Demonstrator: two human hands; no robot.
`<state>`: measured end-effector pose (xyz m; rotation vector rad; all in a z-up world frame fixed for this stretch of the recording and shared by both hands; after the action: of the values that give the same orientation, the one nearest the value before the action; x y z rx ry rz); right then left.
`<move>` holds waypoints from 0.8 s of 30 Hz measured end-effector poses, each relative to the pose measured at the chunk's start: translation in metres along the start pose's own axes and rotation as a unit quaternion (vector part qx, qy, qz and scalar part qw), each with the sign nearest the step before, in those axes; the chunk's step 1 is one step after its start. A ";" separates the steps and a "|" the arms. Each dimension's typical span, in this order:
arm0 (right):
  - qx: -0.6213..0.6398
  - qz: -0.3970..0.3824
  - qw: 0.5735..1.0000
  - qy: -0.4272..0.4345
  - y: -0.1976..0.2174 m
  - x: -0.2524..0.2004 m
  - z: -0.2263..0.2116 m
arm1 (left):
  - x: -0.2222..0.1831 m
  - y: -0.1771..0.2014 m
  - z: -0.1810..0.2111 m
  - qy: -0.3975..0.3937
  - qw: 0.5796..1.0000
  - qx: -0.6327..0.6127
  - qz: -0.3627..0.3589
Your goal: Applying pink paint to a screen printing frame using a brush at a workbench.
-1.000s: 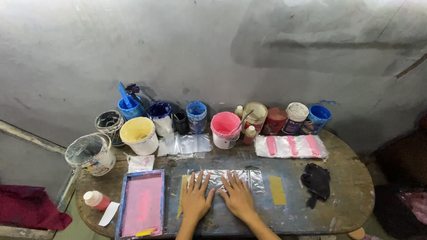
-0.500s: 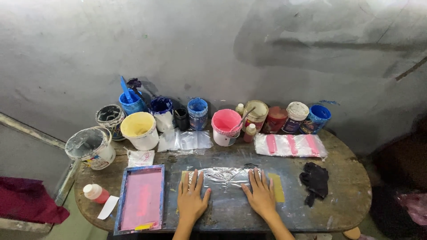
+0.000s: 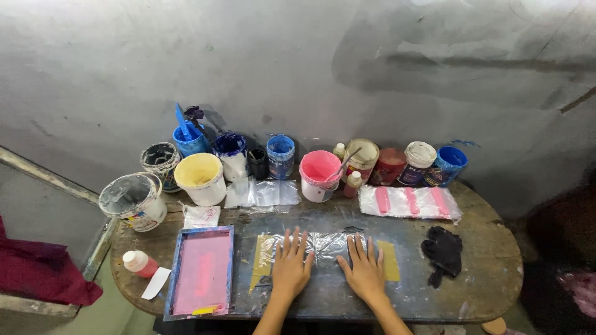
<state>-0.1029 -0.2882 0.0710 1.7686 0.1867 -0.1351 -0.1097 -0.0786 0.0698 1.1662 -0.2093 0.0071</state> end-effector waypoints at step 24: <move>0.033 0.002 0.988 0.150 -0.007 0.001 -0.099 | -0.019 -0.001 -0.061 0.061 0.984 0.118 0.123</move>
<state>-0.1048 -0.1895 0.0847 1.8486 0.3998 0.1314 -0.1185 -0.0213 0.0424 1.3641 -0.2465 0.3276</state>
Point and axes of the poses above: each hand's wrist, its own x-axis towards the middle knuckle, its own y-axis out of the back of the hand, z = x × y, the point moved 5 cm from there along x, towards the middle knuckle, and after that the axes turned 2 degrees about z, right-handed, at the moved point
